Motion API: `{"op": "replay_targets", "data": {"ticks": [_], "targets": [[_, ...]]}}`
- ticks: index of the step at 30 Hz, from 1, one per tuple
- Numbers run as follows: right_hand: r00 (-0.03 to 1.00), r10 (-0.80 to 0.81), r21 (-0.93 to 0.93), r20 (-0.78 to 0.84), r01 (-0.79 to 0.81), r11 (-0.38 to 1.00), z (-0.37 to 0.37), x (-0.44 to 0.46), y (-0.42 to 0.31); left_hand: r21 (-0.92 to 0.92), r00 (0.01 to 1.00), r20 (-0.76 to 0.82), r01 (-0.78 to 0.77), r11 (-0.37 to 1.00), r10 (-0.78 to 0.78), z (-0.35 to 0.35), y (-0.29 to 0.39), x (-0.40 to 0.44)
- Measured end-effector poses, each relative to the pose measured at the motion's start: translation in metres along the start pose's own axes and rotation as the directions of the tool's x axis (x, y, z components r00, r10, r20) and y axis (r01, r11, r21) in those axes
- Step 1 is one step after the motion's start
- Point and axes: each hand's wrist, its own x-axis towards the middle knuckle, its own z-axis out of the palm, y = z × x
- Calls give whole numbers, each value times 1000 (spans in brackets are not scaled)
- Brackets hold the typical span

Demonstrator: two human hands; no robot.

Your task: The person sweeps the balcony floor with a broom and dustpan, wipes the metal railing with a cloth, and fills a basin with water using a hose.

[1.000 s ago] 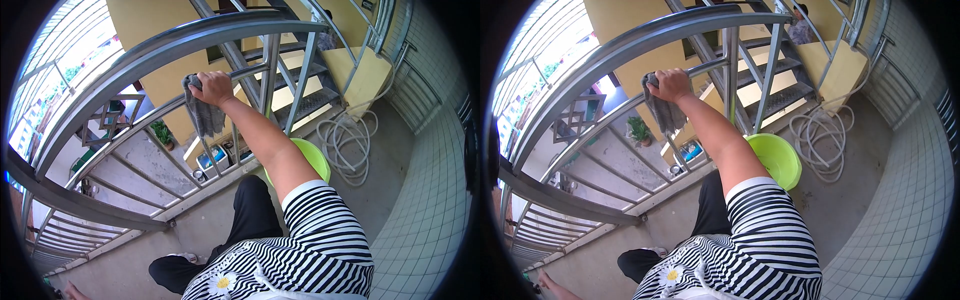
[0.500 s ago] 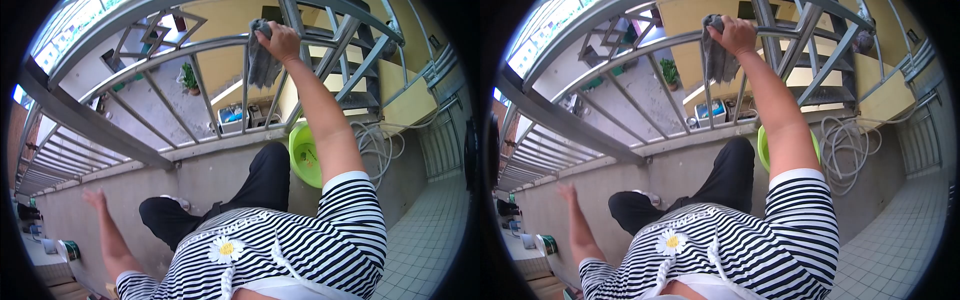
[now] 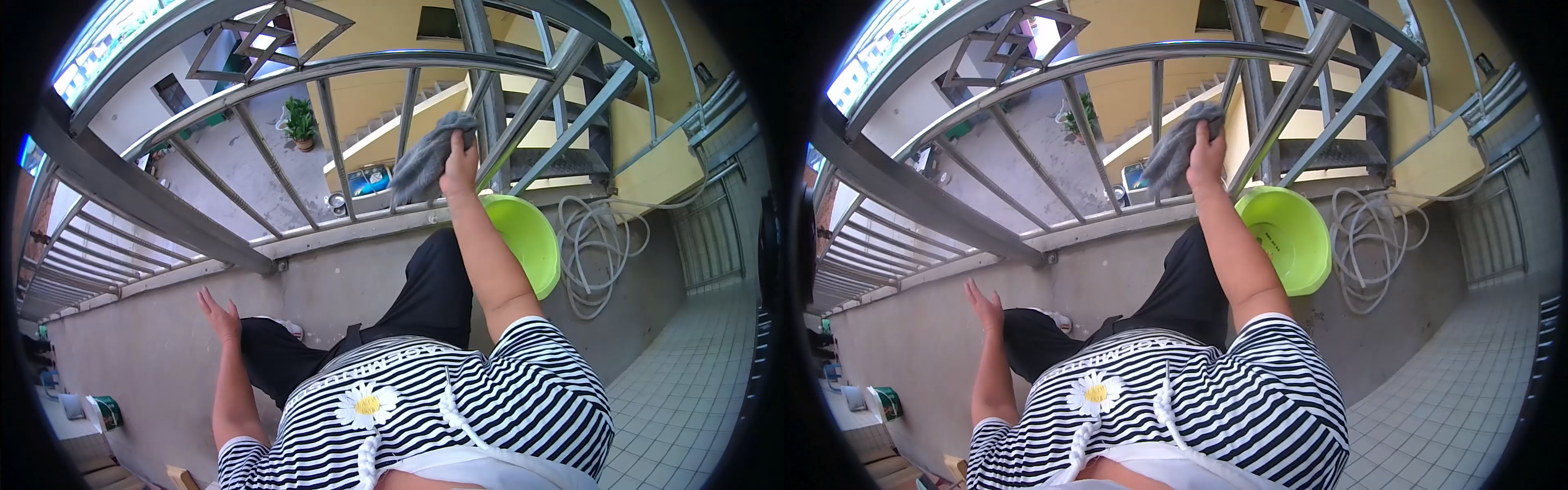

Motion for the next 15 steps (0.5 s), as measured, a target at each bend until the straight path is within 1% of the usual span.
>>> {"op": "replay_targets", "data": {"ticks": [2, 3, 4, 6, 7, 8, 9, 10, 12, 15], "targets": [[998, -24, -45, 61, 27, 999, 12, 4, 4, -21, 999, -4, -33, 999, 33, -3, 6, 2], [982, -129, -169, 136, 151, 974, 20, 10, 5, -35, 999, -8, -31, 999, 31, -5, 9, 2], [961, -142, -210, 237, 193, 958, 32, 16, 0, -49, 1000, -13, -29, 998, 29, -6, 11, 1], [937, -266, -298, 226, 327, 897, 56, 45, 31, -38, 999, -13, -45, 998, 44, -4, 9, -4], [936, -287, -404, 203, 348, 846, 68, 47, 28, -27, 998, -11, -65, 998, 64, 1, 10, -5], [932, -317, -509, 176, 362, 781, 78, 49, 23, -33, 999, -1, -53, 998, 53, 1, 14, -5], [917, -360, -474, 174, 398, 785, 82, 50, 20, -44, 999, 7, -42, 998, 42, 1, 18, -5], [900, -399, -438, 176, 435, 787, 82, 47, 17, -7, 999, 4, -38, 999, 38, 0, 20, -6], [931, -333, -456, 147, 362, 813, 84, 39, 8, -19, 1000, 23, 4, 1000, -3, -2, 22, -5], [930, -340, -484, 142, 365, 796, 80, 37, 17, -39, 1000, 11, -25, 999, 26, 4, 14, -1]]}}
